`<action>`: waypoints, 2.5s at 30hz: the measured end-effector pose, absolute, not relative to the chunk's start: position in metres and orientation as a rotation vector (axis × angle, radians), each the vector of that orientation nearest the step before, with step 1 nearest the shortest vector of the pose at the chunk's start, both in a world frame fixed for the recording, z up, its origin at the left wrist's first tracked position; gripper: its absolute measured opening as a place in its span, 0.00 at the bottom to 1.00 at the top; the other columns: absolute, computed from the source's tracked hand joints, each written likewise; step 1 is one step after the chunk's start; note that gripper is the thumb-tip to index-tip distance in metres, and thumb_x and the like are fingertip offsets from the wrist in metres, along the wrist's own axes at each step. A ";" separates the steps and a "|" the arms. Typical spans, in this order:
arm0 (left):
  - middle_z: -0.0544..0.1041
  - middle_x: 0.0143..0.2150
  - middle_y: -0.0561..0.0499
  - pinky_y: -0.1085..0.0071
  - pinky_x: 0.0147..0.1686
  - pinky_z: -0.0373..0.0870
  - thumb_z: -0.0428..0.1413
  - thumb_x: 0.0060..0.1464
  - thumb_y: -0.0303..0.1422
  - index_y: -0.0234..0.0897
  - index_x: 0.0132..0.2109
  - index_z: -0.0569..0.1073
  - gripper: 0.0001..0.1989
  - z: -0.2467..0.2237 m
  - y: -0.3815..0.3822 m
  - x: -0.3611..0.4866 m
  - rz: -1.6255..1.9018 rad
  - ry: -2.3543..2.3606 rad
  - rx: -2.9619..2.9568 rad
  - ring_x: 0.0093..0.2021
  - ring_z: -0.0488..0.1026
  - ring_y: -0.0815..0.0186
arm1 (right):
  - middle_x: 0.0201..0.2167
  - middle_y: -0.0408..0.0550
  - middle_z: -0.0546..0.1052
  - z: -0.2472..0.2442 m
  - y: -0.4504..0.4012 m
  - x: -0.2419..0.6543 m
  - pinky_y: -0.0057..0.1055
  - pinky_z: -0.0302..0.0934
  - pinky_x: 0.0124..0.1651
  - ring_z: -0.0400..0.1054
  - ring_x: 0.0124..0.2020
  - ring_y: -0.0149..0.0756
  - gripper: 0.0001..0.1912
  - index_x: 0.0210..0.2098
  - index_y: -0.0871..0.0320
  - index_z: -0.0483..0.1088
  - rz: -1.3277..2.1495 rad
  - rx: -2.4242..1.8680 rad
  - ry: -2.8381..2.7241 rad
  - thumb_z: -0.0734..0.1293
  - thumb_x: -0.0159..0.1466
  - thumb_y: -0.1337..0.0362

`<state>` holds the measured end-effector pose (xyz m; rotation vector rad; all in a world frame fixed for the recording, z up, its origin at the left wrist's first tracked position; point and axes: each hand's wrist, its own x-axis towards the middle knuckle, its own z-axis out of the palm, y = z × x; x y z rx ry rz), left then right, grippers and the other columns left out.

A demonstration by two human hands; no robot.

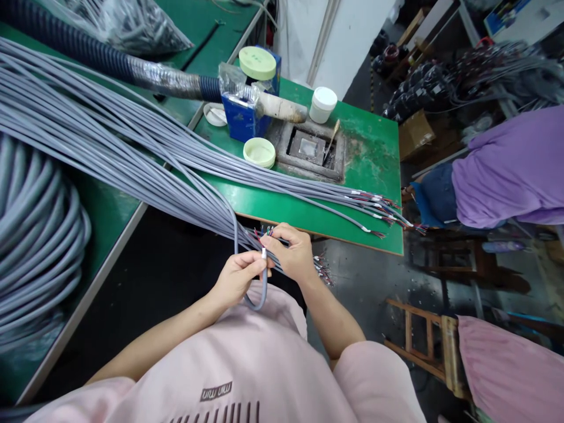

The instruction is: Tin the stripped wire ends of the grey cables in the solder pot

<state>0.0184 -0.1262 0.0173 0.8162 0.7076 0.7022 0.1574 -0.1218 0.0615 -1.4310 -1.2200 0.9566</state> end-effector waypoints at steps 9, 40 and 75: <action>0.74 0.23 0.51 0.74 0.28 0.65 0.61 0.50 0.45 0.32 0.34 0.79 0.17 0.014 -0.127 0.019 0.700 0.713 0.819 0.23 0.67 0.72 | 0.21 0.41 0.68 0.059 -0.119 0.160 0.31 0.57 0.33 0.62 0.27 0.31 0.12 0.18 0.56 0.69 1.020 -1.401 -1.179 0.70 0.56 0.62; 0.76 0.25 0.50 0.73 0.29 0.66 0.61 0.49 0.45 0.33 0.34 0.79 0.17 0.011 -0.130 0.022 0.651 0.724 0.796 0.24 0.68 0.71 | 0.18 0.39 0.63 0.051 -0.117 0.164 0.28 0.53 0.27 0.56 0.23 0.28 0.16 0.16 0.57 0.62 1.067 -1.496 -1.170 0.69 0.55 0.60; 0.77 0.25 0.50 0.74 0.29 0.68 0.63 0.46 0.46 0.33 0.33 0.79 0.18 0.015 -0.128 0.026 0.638 0.704 0.821 0.25 0.70 0.71 | 0.18 0.41 0.71 0.046 -0.128 0.173 0.28 0.59 0.30 0.64 0.23 0.29 0.15 0.17 0.57 0.70 1.172 -1.323 -1.065 0.70 0.57 0.59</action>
